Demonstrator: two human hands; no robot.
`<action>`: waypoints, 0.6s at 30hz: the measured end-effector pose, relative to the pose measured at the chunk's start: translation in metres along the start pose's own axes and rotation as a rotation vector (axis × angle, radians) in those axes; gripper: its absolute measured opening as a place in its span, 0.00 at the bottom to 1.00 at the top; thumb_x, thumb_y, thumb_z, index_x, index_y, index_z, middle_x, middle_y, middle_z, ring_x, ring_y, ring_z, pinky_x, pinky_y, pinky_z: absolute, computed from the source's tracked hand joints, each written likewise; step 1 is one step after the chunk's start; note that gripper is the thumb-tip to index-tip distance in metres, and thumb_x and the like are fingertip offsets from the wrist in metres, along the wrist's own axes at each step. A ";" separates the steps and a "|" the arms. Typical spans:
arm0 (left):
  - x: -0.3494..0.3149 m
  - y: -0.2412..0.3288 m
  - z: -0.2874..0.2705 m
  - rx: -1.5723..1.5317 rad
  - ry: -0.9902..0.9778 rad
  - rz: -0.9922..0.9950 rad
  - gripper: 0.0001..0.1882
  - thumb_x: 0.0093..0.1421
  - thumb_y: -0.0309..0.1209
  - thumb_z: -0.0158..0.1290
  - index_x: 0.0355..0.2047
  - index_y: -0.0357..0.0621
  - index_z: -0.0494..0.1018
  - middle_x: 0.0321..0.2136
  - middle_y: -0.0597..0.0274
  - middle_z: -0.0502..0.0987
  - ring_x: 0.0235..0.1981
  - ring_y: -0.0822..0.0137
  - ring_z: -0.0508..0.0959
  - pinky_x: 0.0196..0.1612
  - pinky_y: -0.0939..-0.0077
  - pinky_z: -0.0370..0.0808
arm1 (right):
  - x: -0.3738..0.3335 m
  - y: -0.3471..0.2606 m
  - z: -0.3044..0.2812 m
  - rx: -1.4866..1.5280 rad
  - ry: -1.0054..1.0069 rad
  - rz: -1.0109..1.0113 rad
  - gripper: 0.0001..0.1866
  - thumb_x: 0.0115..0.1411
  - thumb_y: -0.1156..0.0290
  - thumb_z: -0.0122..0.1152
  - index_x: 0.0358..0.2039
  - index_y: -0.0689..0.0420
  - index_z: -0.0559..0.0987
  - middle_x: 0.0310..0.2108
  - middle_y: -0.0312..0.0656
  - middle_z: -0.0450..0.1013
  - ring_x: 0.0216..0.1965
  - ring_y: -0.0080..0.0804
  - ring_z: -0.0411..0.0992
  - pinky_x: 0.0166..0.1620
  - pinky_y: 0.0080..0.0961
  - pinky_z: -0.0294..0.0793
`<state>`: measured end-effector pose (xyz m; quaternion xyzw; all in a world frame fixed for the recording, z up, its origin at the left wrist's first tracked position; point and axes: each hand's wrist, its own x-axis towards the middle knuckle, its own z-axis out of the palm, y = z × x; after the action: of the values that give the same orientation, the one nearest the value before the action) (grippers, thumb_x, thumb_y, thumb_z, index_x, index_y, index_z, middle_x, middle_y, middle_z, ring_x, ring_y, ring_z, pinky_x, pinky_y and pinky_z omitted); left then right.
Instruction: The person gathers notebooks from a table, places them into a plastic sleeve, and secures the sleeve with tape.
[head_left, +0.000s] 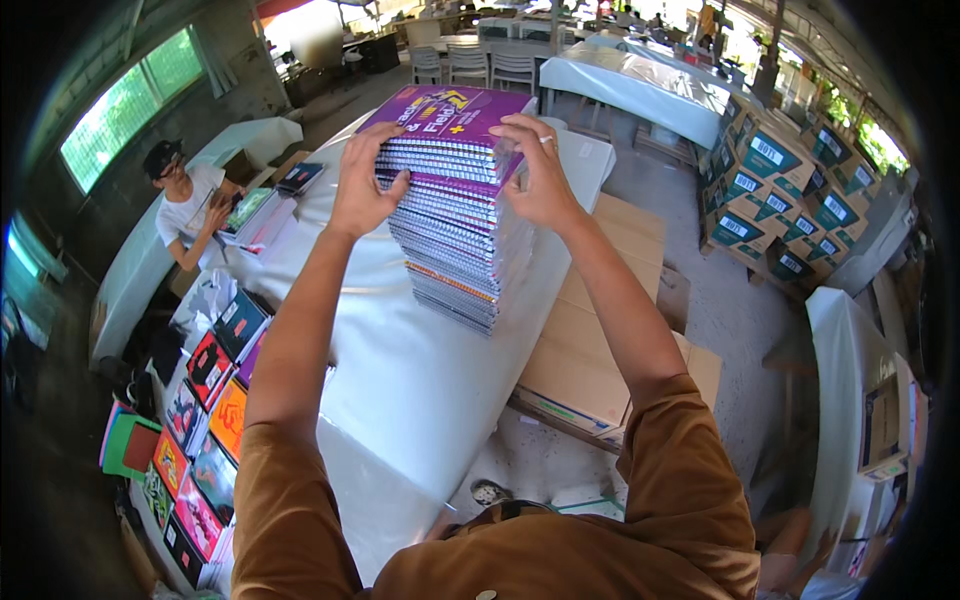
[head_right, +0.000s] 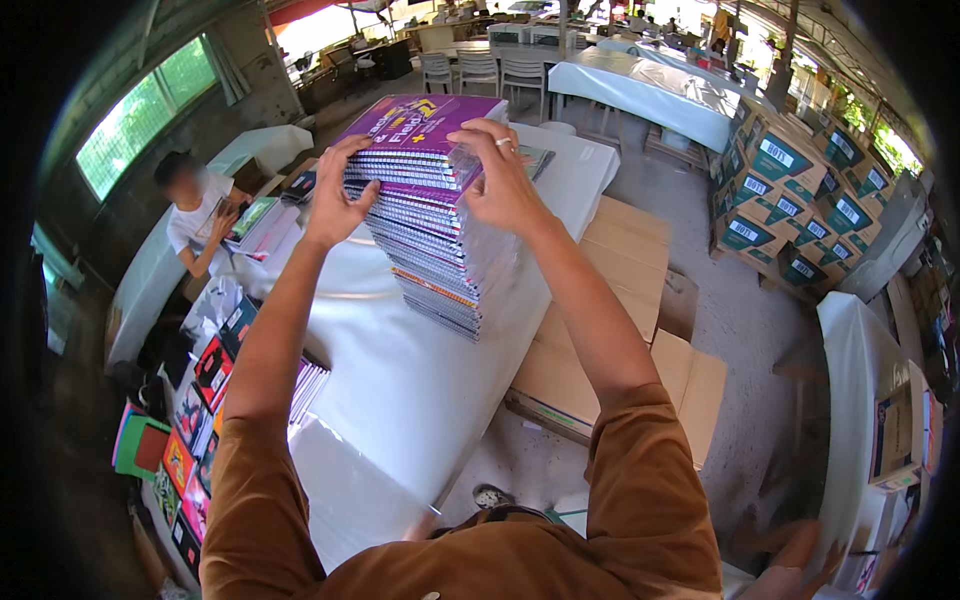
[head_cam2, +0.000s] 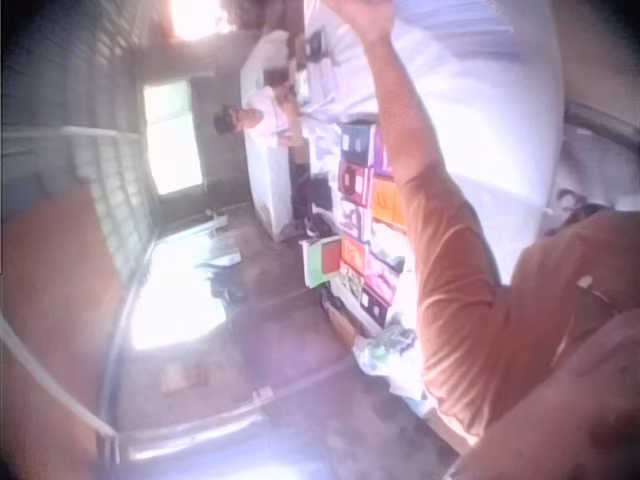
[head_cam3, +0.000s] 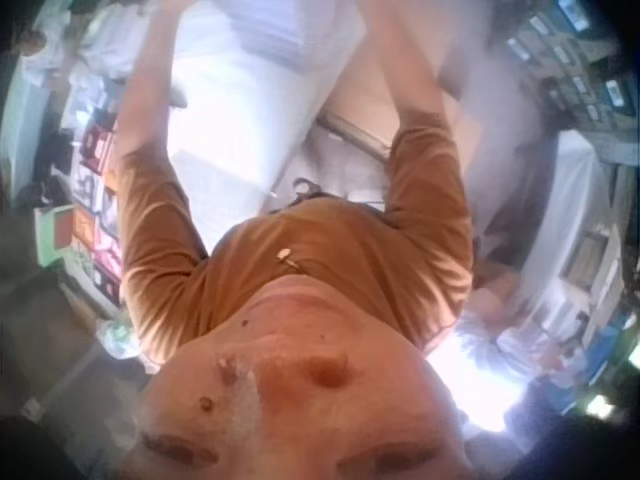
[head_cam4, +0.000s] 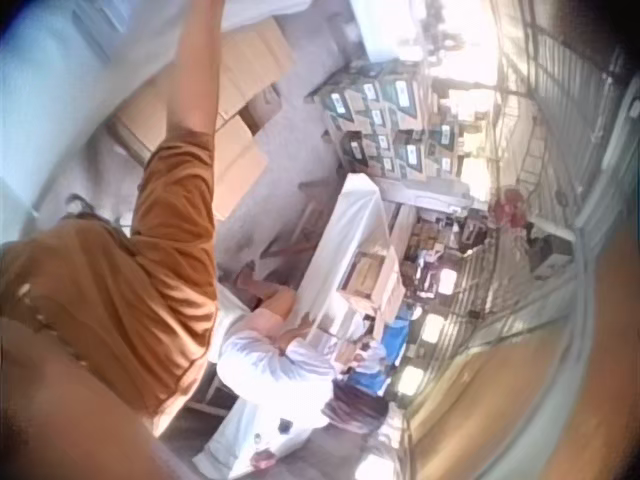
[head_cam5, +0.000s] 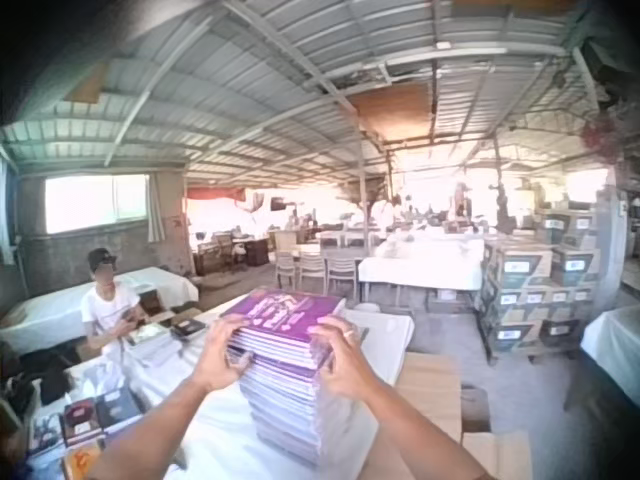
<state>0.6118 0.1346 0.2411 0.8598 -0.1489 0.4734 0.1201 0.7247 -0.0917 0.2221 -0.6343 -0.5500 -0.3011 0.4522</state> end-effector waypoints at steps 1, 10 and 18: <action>0.000 0.002 0.004 -0.024 0.046 -0.005 0.26 0.42 0.24 0.56 0.46 0.43 0.66 0.47 0.56 0.69 0.52 0.54 0.66 0.59 0.61 0.54 | -0.002 0.001 0.001 0.030 0.036 -0.007 0.33 0.35 0.87 0.51 0.47 0.54 0.68 0.50 0.45 0.60 0.53 0.48 0.56 0.55 0.35 0.59; 0.011 -0.015 0.025 -0.038 0.642 -0.712 0.32 0.51 0.48 0.53 0.48 0.34 0.65 0.46 0.44 0.68 0.51 0.49 0.65 0.56 0.61 0.58 | -0.008 0.001 0.016 0.040 0.124 -0.019 0.36 0.32 0.88 0.45 0.48 0.54 0.66 0.51 0.46 0.59 0.52 0.49 0.55 0.56 0.39 0.52; 0.005 -0.028 0.058 -0.479 0.982 -0.758 0.17 0.55 0.41 0.53 0.26 0.36 0.70 0.25 0.58 0.74 0.28 0.70 0.71 0.36 0.75 0.67 | -0.014 -0.005 0.016 0.078 0.209 0.018 0.38 0.31 0.88 0.45 0.50 0.54 0.63 0.52 0.47 0.57 0.54 0.50 0.54 0.58 0.39 0.47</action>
<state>0.6698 0.1395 0.2129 0.4866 0.1347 0.6889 0.5201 0.7148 -0.0834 0.2048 -0.5863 -0.5056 -0.3399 0.5339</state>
